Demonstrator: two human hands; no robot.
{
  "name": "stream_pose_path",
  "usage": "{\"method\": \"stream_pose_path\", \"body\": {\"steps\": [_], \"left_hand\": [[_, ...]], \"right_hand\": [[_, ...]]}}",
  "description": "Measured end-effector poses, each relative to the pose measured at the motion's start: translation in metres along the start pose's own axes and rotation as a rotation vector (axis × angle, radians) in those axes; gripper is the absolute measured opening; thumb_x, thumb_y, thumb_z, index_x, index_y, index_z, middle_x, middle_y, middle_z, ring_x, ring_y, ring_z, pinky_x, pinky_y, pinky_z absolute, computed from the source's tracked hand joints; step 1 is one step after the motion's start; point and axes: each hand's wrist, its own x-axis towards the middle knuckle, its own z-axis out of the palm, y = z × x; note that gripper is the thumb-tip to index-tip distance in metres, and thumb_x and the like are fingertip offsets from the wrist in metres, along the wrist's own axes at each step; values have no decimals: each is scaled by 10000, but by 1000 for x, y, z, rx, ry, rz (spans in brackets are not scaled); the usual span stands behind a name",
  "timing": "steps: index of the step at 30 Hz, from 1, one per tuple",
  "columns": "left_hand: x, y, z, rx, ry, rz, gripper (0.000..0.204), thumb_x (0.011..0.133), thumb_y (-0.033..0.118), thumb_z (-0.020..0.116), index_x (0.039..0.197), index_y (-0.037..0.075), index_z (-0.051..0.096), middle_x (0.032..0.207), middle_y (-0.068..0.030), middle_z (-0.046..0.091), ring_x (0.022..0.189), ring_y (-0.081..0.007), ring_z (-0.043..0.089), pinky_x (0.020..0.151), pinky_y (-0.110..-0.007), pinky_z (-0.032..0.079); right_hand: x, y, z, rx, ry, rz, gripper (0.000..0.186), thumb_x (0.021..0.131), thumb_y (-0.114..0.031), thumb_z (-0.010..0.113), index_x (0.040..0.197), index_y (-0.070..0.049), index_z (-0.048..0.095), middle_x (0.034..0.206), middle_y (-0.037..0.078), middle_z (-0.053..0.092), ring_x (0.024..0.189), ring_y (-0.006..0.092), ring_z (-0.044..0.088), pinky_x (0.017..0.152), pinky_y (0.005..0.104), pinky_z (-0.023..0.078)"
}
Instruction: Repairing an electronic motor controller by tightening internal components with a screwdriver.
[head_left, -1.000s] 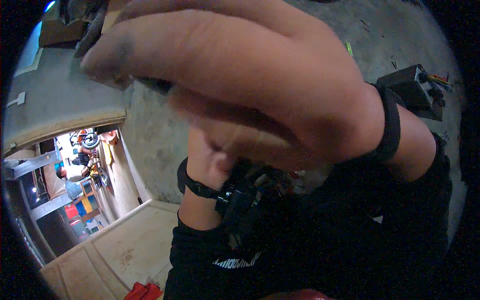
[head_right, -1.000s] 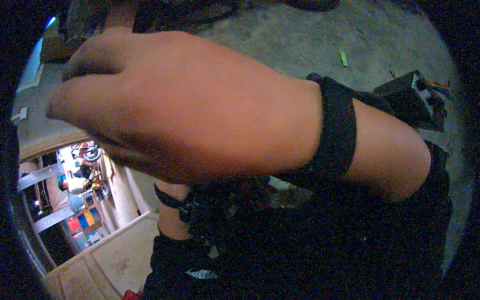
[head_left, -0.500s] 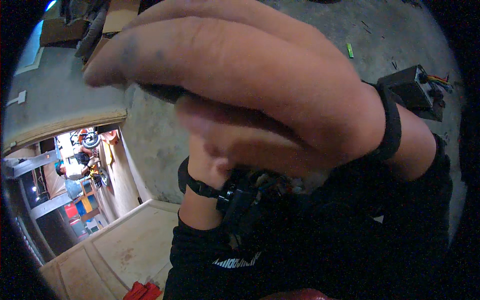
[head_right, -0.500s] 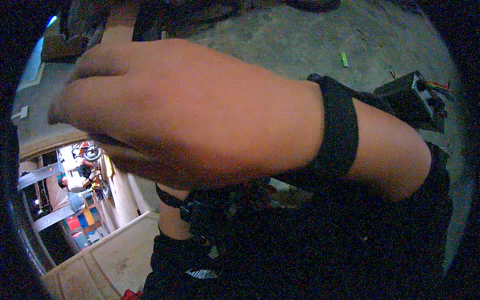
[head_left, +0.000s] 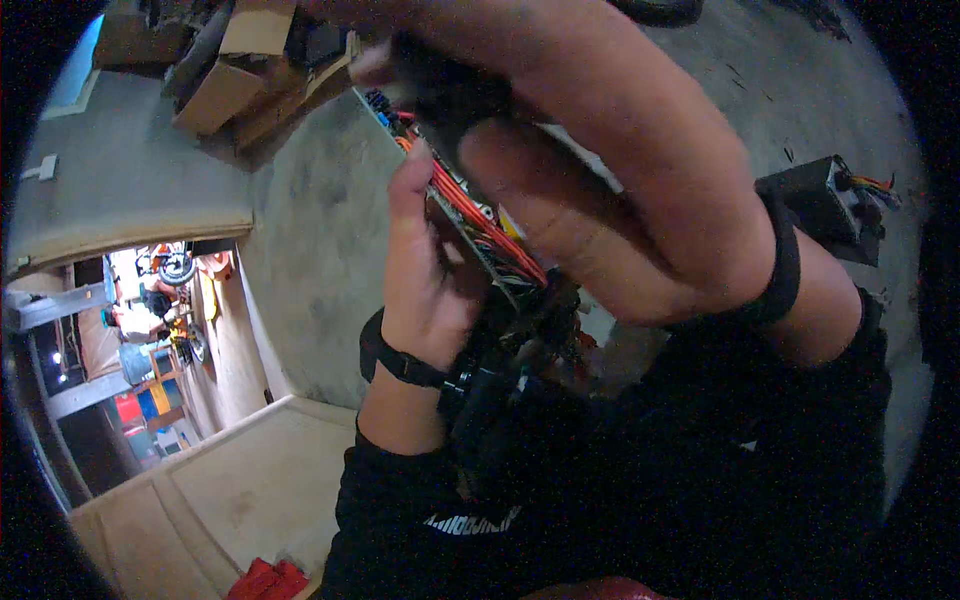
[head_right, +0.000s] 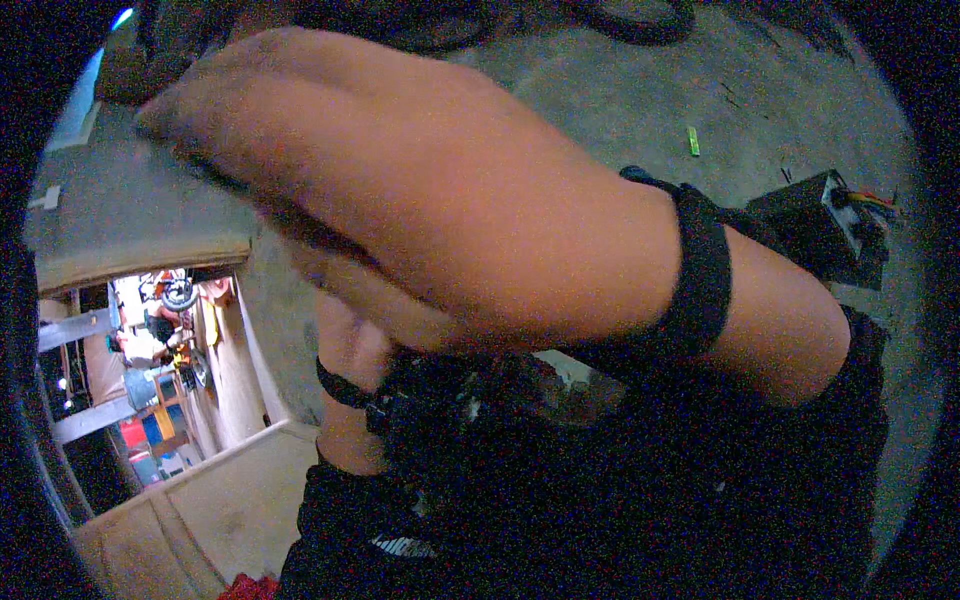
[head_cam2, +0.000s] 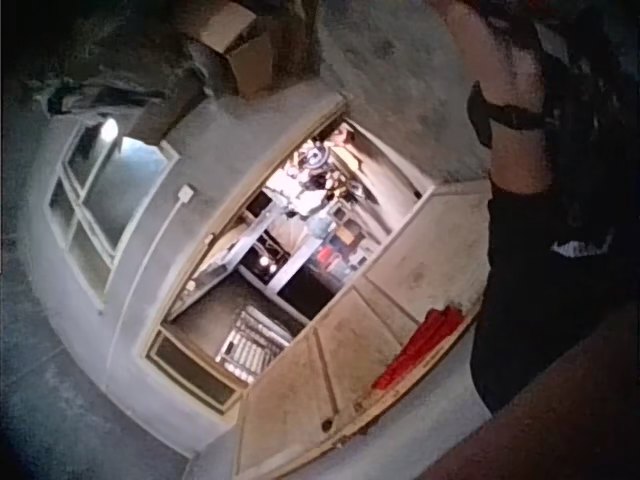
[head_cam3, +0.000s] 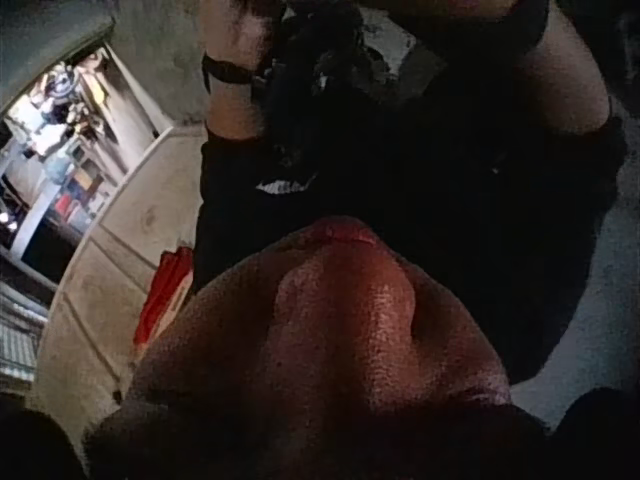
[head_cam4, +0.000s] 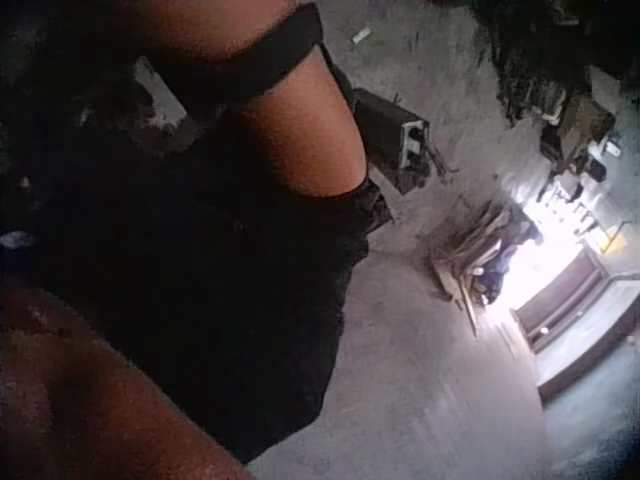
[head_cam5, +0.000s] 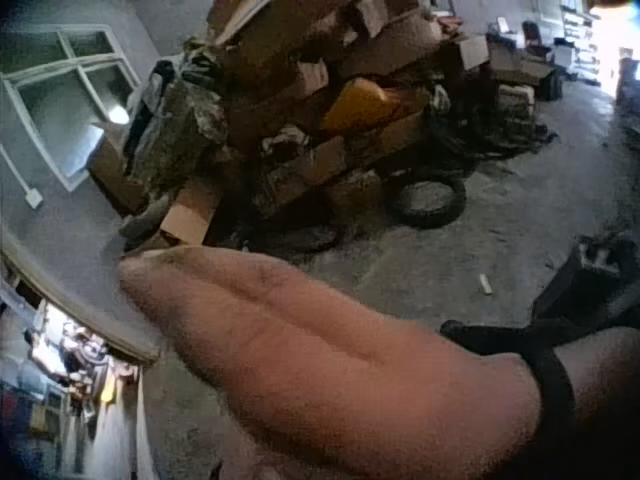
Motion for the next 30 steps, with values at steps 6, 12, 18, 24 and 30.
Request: {"method": "stream_pose_path", "body": {"steps": [6,12,18,24,30], "left_hand": [[3,-3,-28,25,66,92,491,943,428,583,1244,43,538,1124,-99,650,1014,-218,653,920,-383,530],[6,-4,-31,119,153,71,537,917,477,619,1222,42,538,1139,-113,637,1015,-223,642,910,-387,528],[1,-3,-34,121,32,152,521,930,468,594,1246,59,533,1134,-110,644,990,-229,651,910,-393,528],[2,-5,-36,182,101,128,524,939,450,578,1275,52,518,1173,-116,639,1057,-225,636,955,-384,508],[1,-3,-42,164,26,156,537,937,446,585,1280,40,512,1168,-116,642,1074,-223,632,969,-390,502]], "right_hand": [[27,5,17,44,-41,-96,636,699,-99,842,1250,31,553,1205,163,581,973,198,615,798,305,508],[42,-18,46,121,-80,-126,645,699,-106,844,1258,30,551,1220,161,573,991,206,610,815,312,501],[34,-25,47,329,-64,-8,659,713,-121,836,1283,26,540,1263,158,551,1038,232,598,863,336,484],[43,-22,53,245,5,-61,694,705,-141,846,1303,25,536,1232,160,562,1042,260,599,892,360,476],[37,-28,47,163,-148,-55,615,746,-129,810,1287,27,561,1220,168,565,1047,267,603,880,361,483]]}}
